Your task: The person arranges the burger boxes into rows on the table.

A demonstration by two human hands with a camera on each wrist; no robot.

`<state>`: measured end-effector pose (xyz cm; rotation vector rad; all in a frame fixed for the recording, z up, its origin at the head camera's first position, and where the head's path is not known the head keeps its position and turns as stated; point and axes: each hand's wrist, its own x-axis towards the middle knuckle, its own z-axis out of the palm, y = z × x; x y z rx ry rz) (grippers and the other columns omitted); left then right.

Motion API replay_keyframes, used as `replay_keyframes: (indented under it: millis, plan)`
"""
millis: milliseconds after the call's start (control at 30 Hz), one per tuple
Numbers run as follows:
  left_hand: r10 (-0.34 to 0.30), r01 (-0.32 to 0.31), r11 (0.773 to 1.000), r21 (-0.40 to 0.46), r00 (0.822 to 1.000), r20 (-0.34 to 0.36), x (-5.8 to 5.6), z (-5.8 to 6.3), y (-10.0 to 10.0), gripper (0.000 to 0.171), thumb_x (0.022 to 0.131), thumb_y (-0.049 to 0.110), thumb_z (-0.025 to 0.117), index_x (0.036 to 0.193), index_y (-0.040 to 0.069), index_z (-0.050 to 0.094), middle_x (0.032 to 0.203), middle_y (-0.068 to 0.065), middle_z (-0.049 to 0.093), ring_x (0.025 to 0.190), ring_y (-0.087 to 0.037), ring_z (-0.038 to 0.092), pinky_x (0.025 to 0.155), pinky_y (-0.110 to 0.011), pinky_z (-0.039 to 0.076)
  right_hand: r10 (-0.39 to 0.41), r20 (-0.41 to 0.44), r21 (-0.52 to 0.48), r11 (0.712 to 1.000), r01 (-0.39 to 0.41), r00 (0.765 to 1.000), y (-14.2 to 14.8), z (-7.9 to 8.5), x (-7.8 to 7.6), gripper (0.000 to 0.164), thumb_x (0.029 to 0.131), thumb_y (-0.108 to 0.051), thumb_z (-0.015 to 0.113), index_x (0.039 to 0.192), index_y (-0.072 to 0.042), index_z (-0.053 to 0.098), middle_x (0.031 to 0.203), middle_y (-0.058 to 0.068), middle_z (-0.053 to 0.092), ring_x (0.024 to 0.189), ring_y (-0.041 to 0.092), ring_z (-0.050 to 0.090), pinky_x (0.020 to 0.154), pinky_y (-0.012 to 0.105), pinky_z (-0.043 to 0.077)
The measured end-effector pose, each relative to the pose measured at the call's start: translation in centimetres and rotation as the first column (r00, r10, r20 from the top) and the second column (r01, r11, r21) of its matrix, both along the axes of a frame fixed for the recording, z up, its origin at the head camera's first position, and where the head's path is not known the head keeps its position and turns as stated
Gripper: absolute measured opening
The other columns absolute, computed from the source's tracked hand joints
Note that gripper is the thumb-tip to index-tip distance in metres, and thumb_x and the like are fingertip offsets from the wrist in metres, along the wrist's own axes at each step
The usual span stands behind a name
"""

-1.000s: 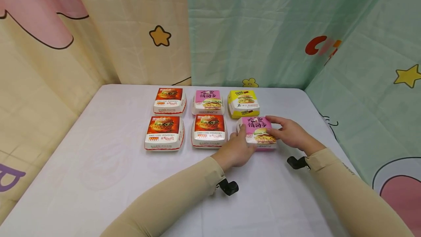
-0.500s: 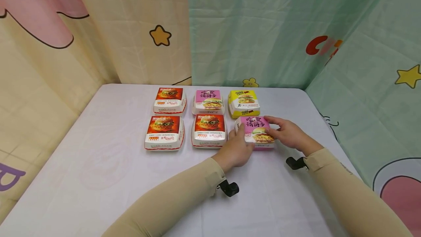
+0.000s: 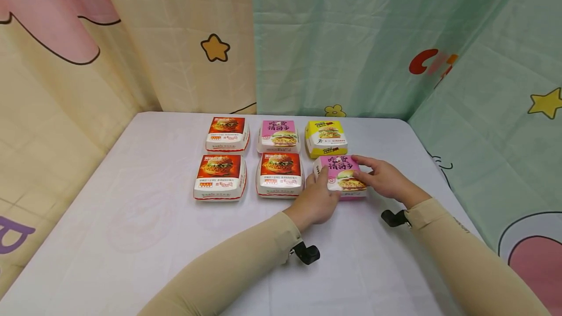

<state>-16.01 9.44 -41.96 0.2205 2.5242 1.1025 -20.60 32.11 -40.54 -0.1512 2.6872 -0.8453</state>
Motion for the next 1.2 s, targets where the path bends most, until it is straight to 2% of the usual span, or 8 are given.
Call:
replay_keyframes:
  millis: [100, 367, 767, 1200]
  plan:
    - [0.004, -0.004, 1.0, 0.005, 1.0, -0.001, 0.04, -0.02, 0.01, 0.08, 0.107, 0.047, 0.055, 0.171, 0.025, 0.012, 0.174, -0.019, 0.017, 0.154, -0.036, 0.038, 0.125, -0.054, 0.035, -0.004, 0.005, -0.003, 1.0, 0.004, 1.0, -0.08, -0.11, -0.03, 0.074, 0.104, -0.049, 0.063, 0.165, -0.019, 0.037, 0.159, 0.022, 0.049, 0.117, 0.035, 0.06, 0.086, 0.034, 0.054]
    - [0.001, -0.001, 1.0, 0.025, 1.0, 0.013, 0.35, 0.2, 0.13, 0.081, 0.107, 0.048, 0.055, 0.171, 0.024, 0.012, 0.177, -0.018, 0.009, 0.158, -0.036, 0.032, 0.127, -0.054, 0.032, -0.017, 0.013, 0.003, 1.0, 0.017, 1.0, -0.14, -0.3, -0.06, 0.076, 0.103, -0.052, 0.063, 0.166, -0.02, 0.036, 0.161, 0.023, 0.047, 0.117, 0.036, 0.061, 0.09, 0.038, 0.055]
    - [0.031, -0.03, 0.999, 0.043, 1.0, -0.002, 0.14, -0.05, 0.12, 0.079, 0.108, 0.046, 0.053, 0.171, 0.024, 0.012, 0.177, -0.017, 0.007, 0.157, -0.038, 0.033, 0.126, -0.055, 0.033, -0.01, 0.014, -0.017, 1.0, 0.01, 1.0, -0.43, -0.18, -0.03, 0.075, 0.102, -0.05, 0.065, 0.165, -0.019, 0.037, 0.156, 0.023, 0.051, 0.112, 0.032, 0.065, 0.082, 0.03, 0.052]
    - [0.059, -0.062, 0.993, 0.098, 0.998, 0.028, 0.2, -0.04, 0.34, 0.071, 0.111, 0.038, 0.049, 0.171, 0.022, 0.014, 0.176, -0.017, 0.007, 0.156, -0.038, 0.034, 0.126, -0.057, 0.033, -0.012, 0.009, -0.022, 1.0, 0.012, 1.0, -0.3, -0.4, -0.14, 0.074, 0.103, -0.049, 0.065, 0.165, -0.021, 0.037, 0.156, 0.024, 0.051, 0.115, 0.034, 0.065, 0.082, 0.032, 0.054]
